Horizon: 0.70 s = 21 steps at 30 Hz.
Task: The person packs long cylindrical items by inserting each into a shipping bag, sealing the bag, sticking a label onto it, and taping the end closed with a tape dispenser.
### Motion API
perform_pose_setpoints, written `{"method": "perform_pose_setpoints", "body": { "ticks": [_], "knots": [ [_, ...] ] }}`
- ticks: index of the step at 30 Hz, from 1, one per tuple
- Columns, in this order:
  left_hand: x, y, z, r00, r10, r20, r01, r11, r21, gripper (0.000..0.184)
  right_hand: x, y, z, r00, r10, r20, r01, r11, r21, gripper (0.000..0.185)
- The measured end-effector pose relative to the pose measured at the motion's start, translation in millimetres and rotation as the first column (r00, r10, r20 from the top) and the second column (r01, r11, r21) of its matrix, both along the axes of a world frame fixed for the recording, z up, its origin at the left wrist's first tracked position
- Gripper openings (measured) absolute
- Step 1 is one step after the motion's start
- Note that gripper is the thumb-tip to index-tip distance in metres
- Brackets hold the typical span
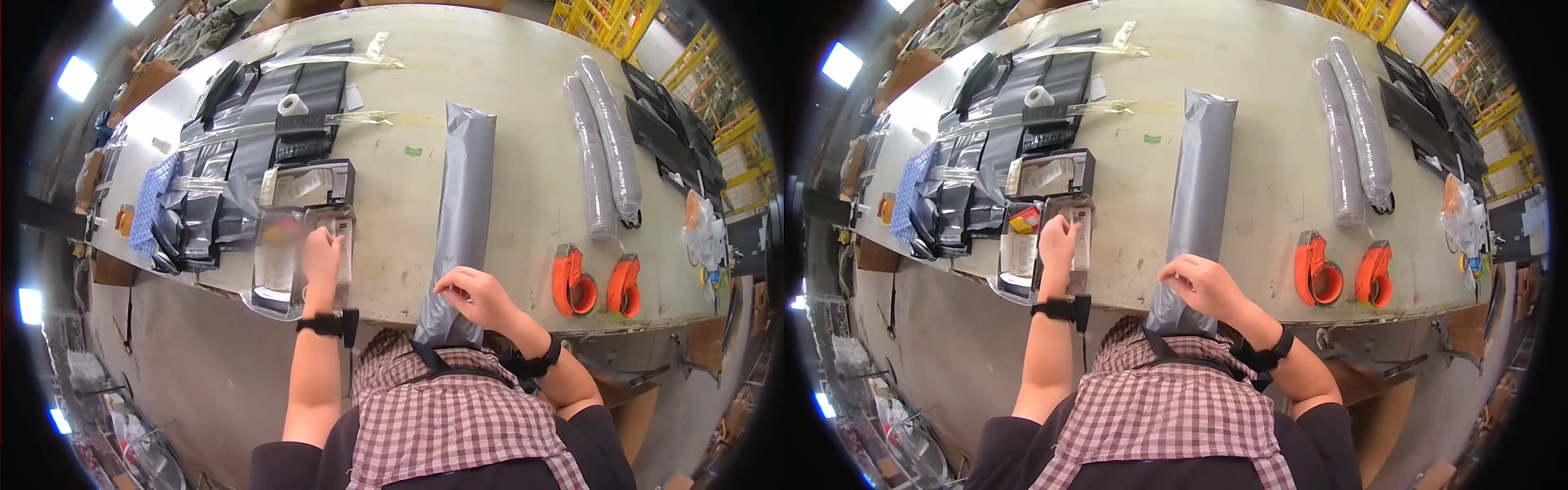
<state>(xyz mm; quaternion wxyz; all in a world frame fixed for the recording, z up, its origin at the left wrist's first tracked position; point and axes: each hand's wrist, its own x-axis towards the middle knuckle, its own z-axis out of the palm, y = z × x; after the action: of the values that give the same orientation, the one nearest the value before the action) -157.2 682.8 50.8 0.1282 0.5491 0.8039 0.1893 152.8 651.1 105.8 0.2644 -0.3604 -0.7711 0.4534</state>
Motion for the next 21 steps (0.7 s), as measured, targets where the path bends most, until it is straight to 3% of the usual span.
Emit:
{"method": "perform_pose_setpoints", "body": {
  "ticks": [1, 3, 5, 6, 7, 10, 11, 12, 14, 15, 17, 21],
  "knots": [
    [12, -2, 13, 0.999, 0.016, -0.042, -0.013, 0.997, 0.072, 0.018, -2, 1, 1, 0.995, -0.048, -0.083, 0.04, 0.995, -0.087, 0.013],
    [55, -14, 39, 0.981, -0.183, 0.065, 0.159, 0.95, 0.268, 0.021, -12, -4, 3, 0.961, -0.164, -0.224, 0.099, 0.956, -0.276, 0.018],
    [108, -34, 44, 0.792, -0.471, 0.387, 0.351, 0.871, 0.343, 0.019, -34, -12, -3, 0.835, -0.403, -0.375, 0.046, 0.73, -0.682, 0.026],
    [124, -42, 44, 0.709, -0.67, 0.221, 0.546, 0.719, 0.429, 0.023, -38, -11, -12, 0.747, -0.531, -0.399, -0.032, 0.571, -0.82, 0.03],
    [136, -52, 50, 0.736, -0.654, 0.173, 0.558, 0.732, 0.391, 0.025, -36, -1, -27, 0.729, -0.531, -0.432, -0.038, 0.598, -0.8, 0.028],
    [123, -65, 59, 0.556, -0.465, 0.689, 0.311, 0.885, 0.347, 0.027, -21, 10, -30, 0.585, -0.68, -0.442, 0.284, 0.682, -0.674, 0.026],
    [120, -70, 70, 0.585, -0.374, 0.72, 0.215, 0.927, 0.308, 0.024, -16, 13, -19, 0.599, -0.675, -0.431, 0.388, 0.715, -0.582, 0.021],
    [115, -72, 63, 0.511, -0.227, 0.829, 0.159, 0.973, 0.168, 0.018, -13, 13, -14, 0.672, -0.633, -0.384, 0.489, 0.769, -0.413, 0.02],
    [107, -74, 58, 0.159, 0.063, 0.985, 0.246, 0.964, -0.101, 0.017, -9, 15, -7, 0.784, -0.569, -0.25, 0.583, 0.812, -0.019, 0.017],
    [109, -76, 62, 0.126, 0.095, 0.988, 0.251, 0.96, -0.124, 0.018, -13, 17, -3, 0.762, -0.58, -0.288, 0.625, 0.775, 0.092, 0.015],
    [114, -82, 70, 0.056, 0.161, 0.985, 0.266, 0.949, -0.17, 0.019, -15, 20, 3, 0.752, -0.597, -0.279, 0.637, 0.767, 0.075, 0.015],
    [112, -83, 62, 0.084, 0.147, 0.986, 0.247, 0.955, -0.163, 0.018, -14, 19, 3, 0.747, -0.598, -0.29, 0.642, 0.763, 0.081, 0.015]
  ]
}}
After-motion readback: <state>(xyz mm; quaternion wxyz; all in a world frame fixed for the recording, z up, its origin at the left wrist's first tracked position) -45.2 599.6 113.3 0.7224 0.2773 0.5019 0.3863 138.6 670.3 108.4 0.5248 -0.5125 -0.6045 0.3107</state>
